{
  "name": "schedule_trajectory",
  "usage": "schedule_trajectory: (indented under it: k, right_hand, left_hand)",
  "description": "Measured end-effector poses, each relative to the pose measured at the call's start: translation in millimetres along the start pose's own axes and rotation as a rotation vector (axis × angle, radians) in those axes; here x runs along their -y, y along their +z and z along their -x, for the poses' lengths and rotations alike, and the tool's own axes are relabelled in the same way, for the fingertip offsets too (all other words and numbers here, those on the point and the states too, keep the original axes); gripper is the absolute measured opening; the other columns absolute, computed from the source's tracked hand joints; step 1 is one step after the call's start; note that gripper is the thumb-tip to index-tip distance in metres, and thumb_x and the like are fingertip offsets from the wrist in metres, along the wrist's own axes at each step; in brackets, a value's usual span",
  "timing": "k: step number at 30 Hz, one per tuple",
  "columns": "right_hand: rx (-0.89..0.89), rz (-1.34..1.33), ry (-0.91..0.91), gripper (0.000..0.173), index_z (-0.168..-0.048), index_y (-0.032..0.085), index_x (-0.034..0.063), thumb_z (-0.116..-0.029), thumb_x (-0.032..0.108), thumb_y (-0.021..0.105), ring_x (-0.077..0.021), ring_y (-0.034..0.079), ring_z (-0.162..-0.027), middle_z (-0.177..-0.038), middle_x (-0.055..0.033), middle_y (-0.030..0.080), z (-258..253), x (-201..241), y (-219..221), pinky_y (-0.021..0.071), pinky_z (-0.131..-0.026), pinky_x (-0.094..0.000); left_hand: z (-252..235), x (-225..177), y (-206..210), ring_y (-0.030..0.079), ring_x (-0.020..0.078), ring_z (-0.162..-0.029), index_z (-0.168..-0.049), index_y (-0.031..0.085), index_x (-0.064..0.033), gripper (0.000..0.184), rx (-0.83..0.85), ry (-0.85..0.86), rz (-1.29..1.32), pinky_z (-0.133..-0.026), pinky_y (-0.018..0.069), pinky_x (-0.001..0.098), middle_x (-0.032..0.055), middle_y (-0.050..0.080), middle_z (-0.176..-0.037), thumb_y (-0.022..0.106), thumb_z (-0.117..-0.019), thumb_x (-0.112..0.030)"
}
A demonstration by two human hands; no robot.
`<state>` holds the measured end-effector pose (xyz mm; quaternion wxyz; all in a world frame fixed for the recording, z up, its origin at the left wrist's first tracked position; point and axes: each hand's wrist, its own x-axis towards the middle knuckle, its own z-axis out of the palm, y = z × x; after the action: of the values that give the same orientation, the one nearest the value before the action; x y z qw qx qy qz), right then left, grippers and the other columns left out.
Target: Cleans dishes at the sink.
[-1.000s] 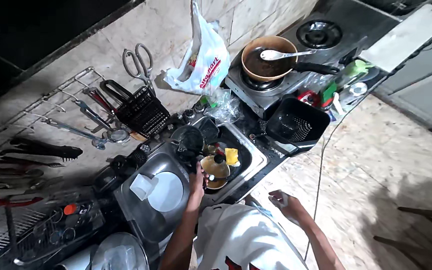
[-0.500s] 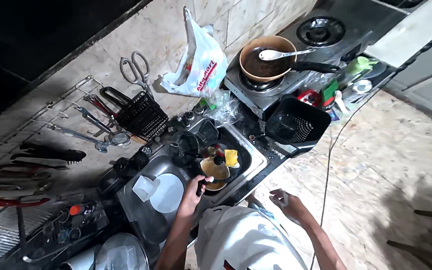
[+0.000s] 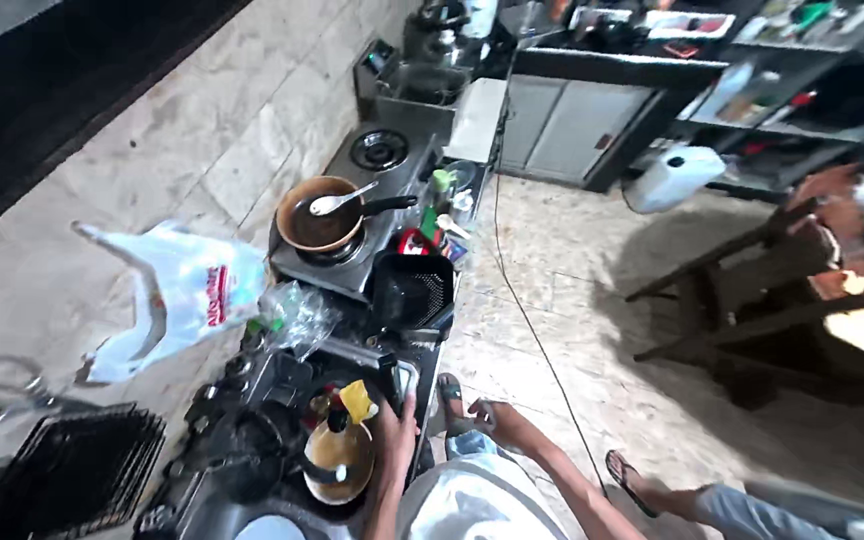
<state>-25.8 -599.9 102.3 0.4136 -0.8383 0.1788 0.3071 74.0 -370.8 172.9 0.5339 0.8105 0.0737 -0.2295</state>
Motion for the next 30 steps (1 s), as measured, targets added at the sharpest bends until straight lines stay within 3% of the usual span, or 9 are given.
schedule_trajectory:
  k: [3, 6, 10, 13, 16, 19, 21, 27, 30]
  right_hand:
    - [-0.019, -0.053, 0.039, 0.04, -0.134, 0.065, 0.0091, -0.1001, 0.031, 0.064, -0.0304, 0.07, -0.111, -0.121, -0.0143, 0.072, -12, -27, -18, 0.0531, -0.103, -0.0546]
    - [-0.038, -0.105, 0.093, 0.039, -0.135, 0.064, 0.0083, -0.1003, 0.027, 0.065, -0.0328, 0.07, -0.112, -0.122, -0.0163, 0.072, -26, -56, -42, 0.0521, -0.103, -0.0563]
    - [-0.021, -0.099, 0.195, 0.039, -0.135, 0.064, 0.0074, -0.0993, 0.022, 0.065, -0.0371, 0.066, -0.119, -0.127, -0.0195, 0.069, -47, -95, -80, 0.0488, -0.106, -0.0593]
    - [-0.008, -0.128, 0.245, 0.038, -0.135, 0.065, 0.0069, -0.0987, 0.02, 0.066, -0.0381, 0.065, -0.12, -0.128, -0.0203, 0.068, -60, -123, -111, 0.0482, -0.106, -0.0596]
    - [-0.023, -0.167, 0.291, 0.039, -0.134, 0.065, 0.0079, -0.0983, 0.023, 0.067, -0.0373, 0.066, -0.119, -0.126, -0.0195, 0.069, -74, -157, -137, 0.0491, -0.106, -0.0589]
    - [-0.053, -0.21, 0.321, 0.041, -0.132, 0.067, 0.008, -0.0995, 0.034, 0.066, -0.0344, 0.069, -0.114, -0.12, -0.0178, 0.072, -87, -182, -162, 0.0514, -0.103, -0.0567]
    - [-0.054, -0.233, 0.339, 0.043, -0.132, 0.066, 0.0072, -0.1008, 0.036, 0.064, -0.0336, 0.069, -0.113, -0.119, -0.0177, 0.072, -96, -193, -178, 0.0519, -0.103, -0.0556]
    - [-0.04, -0.252, 0.421, 0.042, -0.133, 0.066, 0.0089, -0.1021, 0.037, 0.061, -0.0319, 0.07, -0.112, -0.117, -0.0155, 0.073, -125, -226, -202, 0.0532, -0.102, -0.0554]
    - [-0.063, -0.289, 0.464, 0.041, -0.132, 0.066, 0.0091, -0.1014, 0.037, 0.063, -0.0317, 0.071, -0.11, -0.116, -0.0152, 0.074, -135, -241, -203, 0.0537, -0.1, -0.0554]
  left_hand:
    - [-40, -58, 59, 0.066, 0.0199, -0.063, -0.137, 0.048, 0.0013, 0.052, 0.154, 0.103, 0.068, -0.062, 0.0607, 0.0388, 0.0095, 0.066, -0.079, 0.061, -0.1033, -0.035]
    - [-82, -110, 131, 0.067, 0.0202, -0.074, -0.154, 0.027, -0.0012, 0.062, 0.353, 0.039, 0.191, -0.069, 0.06, 0.0377, 0.0141, 0.065, -0.096, 0.056, -0.106, -0.026]
    - [-147, -158, 238, 0.064, 0.0186, -0.069, -0.147, 0.032, -0.0008, 0.051, 0.413, -0.087, 0.296, -0.063, 0.0567, 0.0338, 0.0142, 0.063, -0.091, 0.052, -0.1081, -0.027]
    - [-200, -190, 311, 0.064, 0.0213, -0.08, -0.154, 0.025, -0.0048, 0.057, 0.441, -0.171, 0.345, -0.071, 0.0569, 0.0366, 0.0184, 0.059, -0.111, 0.051, -0.1087, -0.028]
    - [-254, -218, 378, 0.061, 0.0207, -0.078, -0.154, 0.025, -0.0081, 0.055, 0.398, -0.261, 0.43, -0.071, 0.0564, 0.035, 0.016, 0.057, -0.106, 0.052, -0.1089, -0.027]
    - [-303, -240, 429, 0.064, 0.0233, -0.082, -0.155, 0.024, -0.0076, 0.059, 0.301, -0.21, 0.328, -0.074, 0.0566, 0.0368, 0.0213, 0.059, -0.114, 0.053, -0.1085, -0.029]
    - [-338, -255, 457, 0.065, 0.032, -0.095, -0.159, 0.019, -0.009, 0.067, 0.251, -0.182, 0.276, -0.082, 0.0561, 0.0455, 0.0274, 0.056, -0.128, 0.057, -0.1065, -0.027]
    - [-450, -318, 522, 0.054, 0.0394, -0.128, -0.145, 0.045, 0.0034, 0.055, 0.094, -0.078, -0.034, -0.102, 0.0491, 0.0559, 0.0279, 0.053, -0.14, 0.061, -0.0974, -0.02]
    - [-518, -345, 547, 0.046, 0.039, -0.139, -0.157, 0.021, 0.0043, 0.081, -0.024, 0.071, -0.165, -0.112, 0.045, 0.0501, 0.0296, 0.042, -0.152, 0.067, -0.0925, -0.013]
